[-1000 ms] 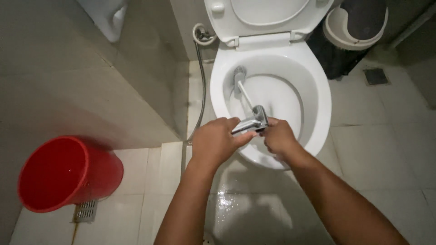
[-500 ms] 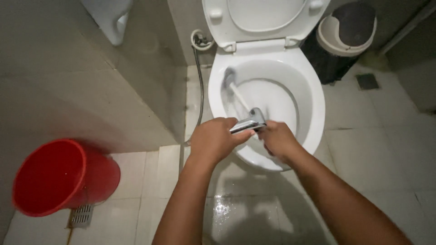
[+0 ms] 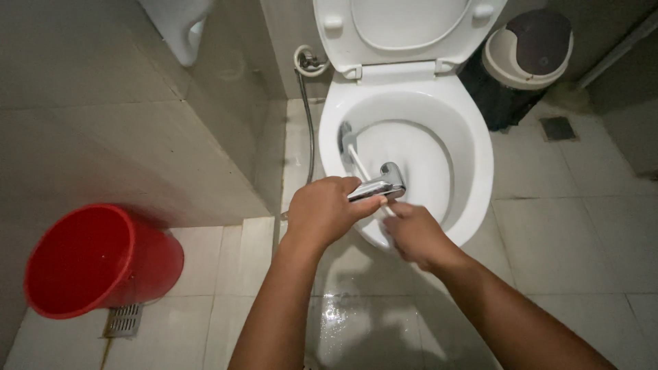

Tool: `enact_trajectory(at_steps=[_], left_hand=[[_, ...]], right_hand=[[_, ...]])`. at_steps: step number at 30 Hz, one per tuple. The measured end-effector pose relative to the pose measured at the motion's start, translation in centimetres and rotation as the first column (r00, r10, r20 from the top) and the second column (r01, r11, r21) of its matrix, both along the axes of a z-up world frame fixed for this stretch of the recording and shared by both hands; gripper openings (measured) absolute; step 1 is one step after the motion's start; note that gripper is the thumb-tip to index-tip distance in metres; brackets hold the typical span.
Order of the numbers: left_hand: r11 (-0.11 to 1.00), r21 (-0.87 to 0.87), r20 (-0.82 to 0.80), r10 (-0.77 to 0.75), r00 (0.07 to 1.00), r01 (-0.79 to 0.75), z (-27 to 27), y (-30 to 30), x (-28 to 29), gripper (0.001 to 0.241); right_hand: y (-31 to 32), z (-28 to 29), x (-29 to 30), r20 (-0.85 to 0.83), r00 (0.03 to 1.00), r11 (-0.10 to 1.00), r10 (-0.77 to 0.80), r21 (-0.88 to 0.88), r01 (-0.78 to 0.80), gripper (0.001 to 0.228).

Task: The person scrubs the inside of a white toilet bowl using a toilet brush and a handheld bidet sprayer. They rinse the brush and the bowl with water from the sprayer, then place the brush back in its holder and close the toilet lid.

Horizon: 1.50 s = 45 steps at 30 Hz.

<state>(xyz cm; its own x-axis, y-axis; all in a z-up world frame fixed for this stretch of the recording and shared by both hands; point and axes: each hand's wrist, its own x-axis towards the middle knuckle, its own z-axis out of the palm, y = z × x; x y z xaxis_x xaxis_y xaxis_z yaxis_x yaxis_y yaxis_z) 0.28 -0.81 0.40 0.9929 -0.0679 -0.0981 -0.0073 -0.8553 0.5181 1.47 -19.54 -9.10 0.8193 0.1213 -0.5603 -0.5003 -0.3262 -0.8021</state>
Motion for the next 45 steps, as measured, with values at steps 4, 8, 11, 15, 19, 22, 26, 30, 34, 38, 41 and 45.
enact_trajectory(at_steps=[4,8,11,15,19,22,26,30,34,38,41,45], left_hand=[[0.999,-0.002,0.111,-0.034,0.993,0.034,-1.3,-0.7,0.6,0.055],[0.999,-0.033,0.233,-0.003,0.972,0.011,-1.6,-0.6,0.4,0.054],[0.998,-0.058,0.286,0.033,0.958,-0.017,-2.6,-0.1,0.2,0.055],[1.0,-0.021,0.084,0.018,0.996,-0.016,-0.7,0.6,-0.1,0.053],[1.0,0.015,0.057,-0.008,0.998,0.007,-1.1,1.4,-0.2,0.055],[1.0,-0.012,-0.16,0.021,0.987,-0.023,0.1,2.0,-0.5,0.054],[0.998,0.009,-0.226,0.062,0.972,-0.061,0.3,3.4,-0.9,0.051],[0.994,0.071,-0.277,0.104,0.955,-0.087,0.5,4.2,-1.1,0.051],[0.994,-0.01,-0.228,0.107,0.968,-0.112,-0.7,3.8,-1.0,0.052],[0.998,0.013,-0.272,0.056,0.961,-0.054,0.6,2.8,-1.0,0.052],[1.0,-0.008,-0.237,-0.009,0.971,0.007,0.8,2.2,-1.1,0.054],[1.0,-0.028,-0.22,-0.011,0.975,0.005,0.7,1.4,-1.1,0.057]], right_hand=[[2.1,-3.6,4.9,0.175,0.98,0.985,-0.094,0.159,0.066,0.024],[2.8,-3.4,5.2,-0.031,0.941,0.894,-0.336,0.305,0.329,0.016],[1.5,-3.0,4.0,-0.052,0.925,0.882,-0.376,0.285,0.374,0.012],[-1.2,-0.2,3.0,0.011,0.907,0.854,-0.422,0.341,0.393,0.057],[-2.2,0.2,4.2,0.039,0.922,0.912,-0.385,0.169,0.374,0.063],[-2.8,1.5,4.7,-0.018,0.987,0.983,-0.159,0.088,0.16,0.058],[-4.6,6.5,1.9,-0.134,0.984,0.914,0.119,-0.372,-0.162,0.048],[-8.3,8.3,1.1,-0.256,0.952,0.88,0.171,-0.396,-0.264,0.049],[-6.7,8.6,2.5,-0.265,0.951,0.847,0.161,-0.457,-0.271,0.047],[-5.9,6.8,4.5,-0.174,0.968,0.885,0.181,-0.401,-0.237,0.05],[-6.8,8.2,3.5,-0.204,0.965,0.896,0.166,-0.378,-0.234,0.05],[-11.2,8.3,3.2,-0.312,0.926,0.86,0.215,-0.388,-0.331,0.05]])
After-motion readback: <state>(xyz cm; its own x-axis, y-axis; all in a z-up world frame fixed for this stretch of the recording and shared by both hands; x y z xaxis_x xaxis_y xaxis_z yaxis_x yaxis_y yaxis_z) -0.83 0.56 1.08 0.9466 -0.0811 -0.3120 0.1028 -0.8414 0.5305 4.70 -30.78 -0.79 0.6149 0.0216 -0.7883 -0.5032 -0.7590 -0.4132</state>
